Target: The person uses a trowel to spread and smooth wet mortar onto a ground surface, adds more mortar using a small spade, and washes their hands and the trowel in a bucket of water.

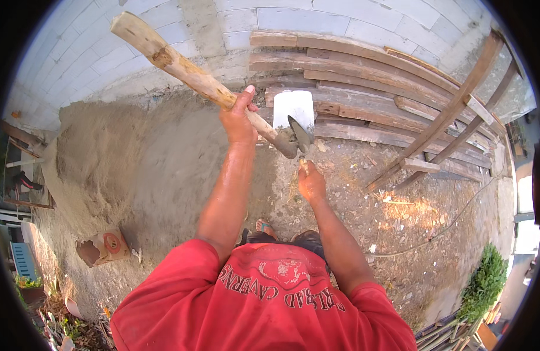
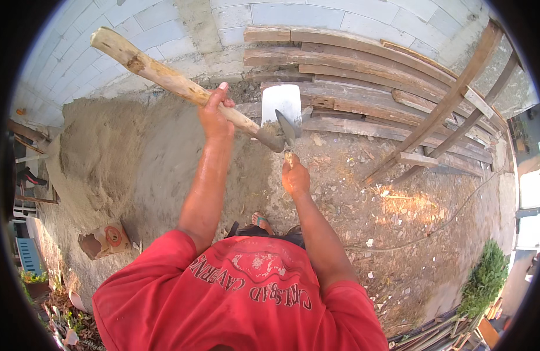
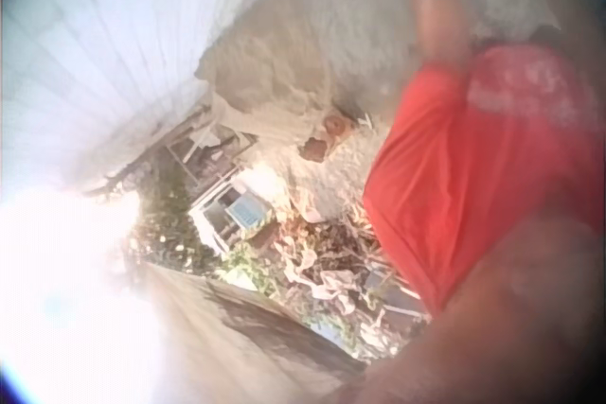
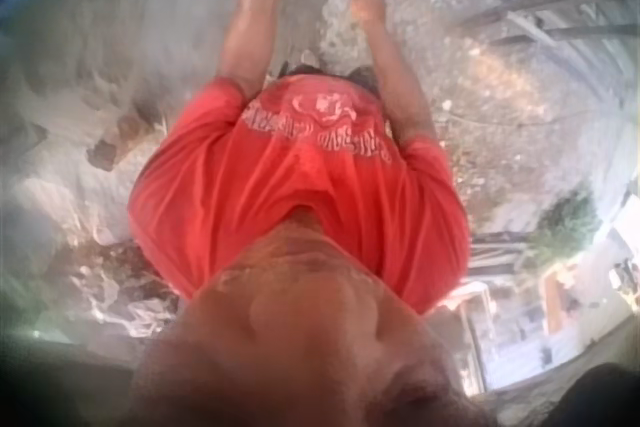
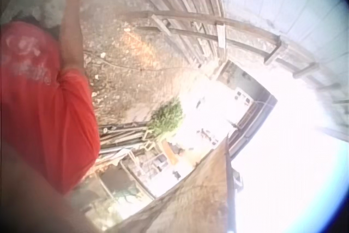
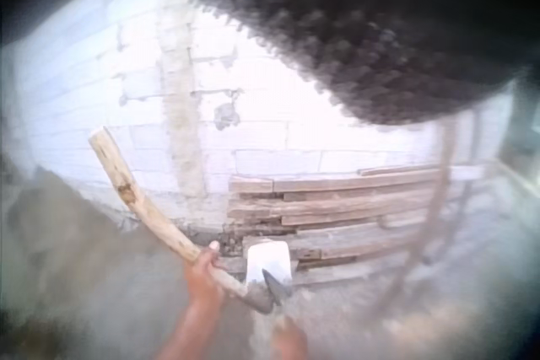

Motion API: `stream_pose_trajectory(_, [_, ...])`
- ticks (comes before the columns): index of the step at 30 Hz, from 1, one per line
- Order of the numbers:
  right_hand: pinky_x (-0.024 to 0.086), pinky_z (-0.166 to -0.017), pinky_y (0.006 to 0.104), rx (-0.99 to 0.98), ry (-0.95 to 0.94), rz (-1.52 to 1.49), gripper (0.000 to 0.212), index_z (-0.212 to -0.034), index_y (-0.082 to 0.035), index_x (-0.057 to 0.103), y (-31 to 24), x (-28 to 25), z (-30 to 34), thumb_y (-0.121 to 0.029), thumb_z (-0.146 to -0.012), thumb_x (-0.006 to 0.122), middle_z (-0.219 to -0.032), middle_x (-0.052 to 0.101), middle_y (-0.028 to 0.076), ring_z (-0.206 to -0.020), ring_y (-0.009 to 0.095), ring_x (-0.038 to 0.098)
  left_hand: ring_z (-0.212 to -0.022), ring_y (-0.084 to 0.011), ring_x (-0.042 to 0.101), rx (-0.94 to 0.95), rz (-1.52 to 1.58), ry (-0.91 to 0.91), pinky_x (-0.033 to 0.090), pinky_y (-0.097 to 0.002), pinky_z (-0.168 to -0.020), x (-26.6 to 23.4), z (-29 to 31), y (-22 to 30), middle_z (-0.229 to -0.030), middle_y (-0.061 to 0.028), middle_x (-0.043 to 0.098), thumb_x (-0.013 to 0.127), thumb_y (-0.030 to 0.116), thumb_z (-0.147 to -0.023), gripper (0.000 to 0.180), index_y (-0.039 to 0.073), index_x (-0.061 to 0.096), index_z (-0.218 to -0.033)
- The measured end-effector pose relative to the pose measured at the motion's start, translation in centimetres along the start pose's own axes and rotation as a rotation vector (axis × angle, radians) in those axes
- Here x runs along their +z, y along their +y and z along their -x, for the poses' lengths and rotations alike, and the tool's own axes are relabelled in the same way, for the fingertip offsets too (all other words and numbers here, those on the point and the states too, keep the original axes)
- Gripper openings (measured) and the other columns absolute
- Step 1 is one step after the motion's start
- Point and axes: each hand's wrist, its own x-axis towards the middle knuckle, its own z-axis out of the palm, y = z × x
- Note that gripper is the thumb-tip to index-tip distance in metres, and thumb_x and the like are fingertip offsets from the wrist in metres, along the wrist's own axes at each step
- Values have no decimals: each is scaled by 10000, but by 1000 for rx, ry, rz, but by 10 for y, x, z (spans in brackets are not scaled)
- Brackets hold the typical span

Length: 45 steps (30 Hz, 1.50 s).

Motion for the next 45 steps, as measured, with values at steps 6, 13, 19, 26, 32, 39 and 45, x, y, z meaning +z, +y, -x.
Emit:
stream_pose_trajectory(6, [526,-802,521,-287,2,141,489,-1415,-169,458,-26,-40,20,-352,-968,530,-1040,643,197,-913,424,657,-564,-142,490,52,5,-297,429,-310,-584,1,-27,9,-622,-35,501,758,73,-759,241,82,528,-685])
stream_pose_trajectory(13, [532,-698,504,-396,25,165,452,-1385,-158,501,-27,-65,-32,-323,-968,555,-984,663,194,-828,407,666,-553,-122,492,172,-98,-573,406,-275,-573,17,-23,9,-625,-22,514,754,33,-754,259,83,519,-660])
stream_pose_trajectory(19, [518,-699,501,-304,159,7,365,-1167,-66,646,6,-102,-163,-342,-970,511,-869,699,210,-796,432,666,-554,-104,517,224,-236,-638,415,-258,-537,60,-20,10,-650,-15,536,746,45,-758,205,66,551,-699])
stream_pose_trajectory(26, [510,-690,399,-398,-76,-70,517,-1005,-31,727,-7,-147,-194,-517,-916,573,-743,686,158,-717,262,670,-592,-98,567,273,-339,-618,459,-273,-545,79,-33,-12,-664,-15,592,754,85,-767,178,42,585,-736])
stream_pose_trajectory(32, [502,-665,364,-215,-325,-13,520,-1157,-115,727,-41,-192,-227,-540,-872,633,-777,689,118,-679,215,645,-561,-109,526,393,-470,-765,420,-275,-535,102,-35,10,-625,-8,534,713,42,-755,196,60,532,-681])
stream_pose_trajectory(39, [319,-402,261,-172,-260,-115,485,-1229,-150,705,-57,-241,-241,-505,-901,663,-645,536,-1,-455,79,421,-550,-109,513,488,-458,-921,431,-289,-533,118,-47,45,-584,-17,554,742,86,-748,213,34,567,-637])
stream_pose_trajectory(45, [350,-424,248,-186,-295,-112,552,-1173,-165,737,-65,-249,-234,-597,-834,691,-660,605,36,-490,78,445,-553,-110,525,453,-443,-921,431,-287,-532,122,-53,64,-589,-15,564,738,77,-740,196,29,576,-641])
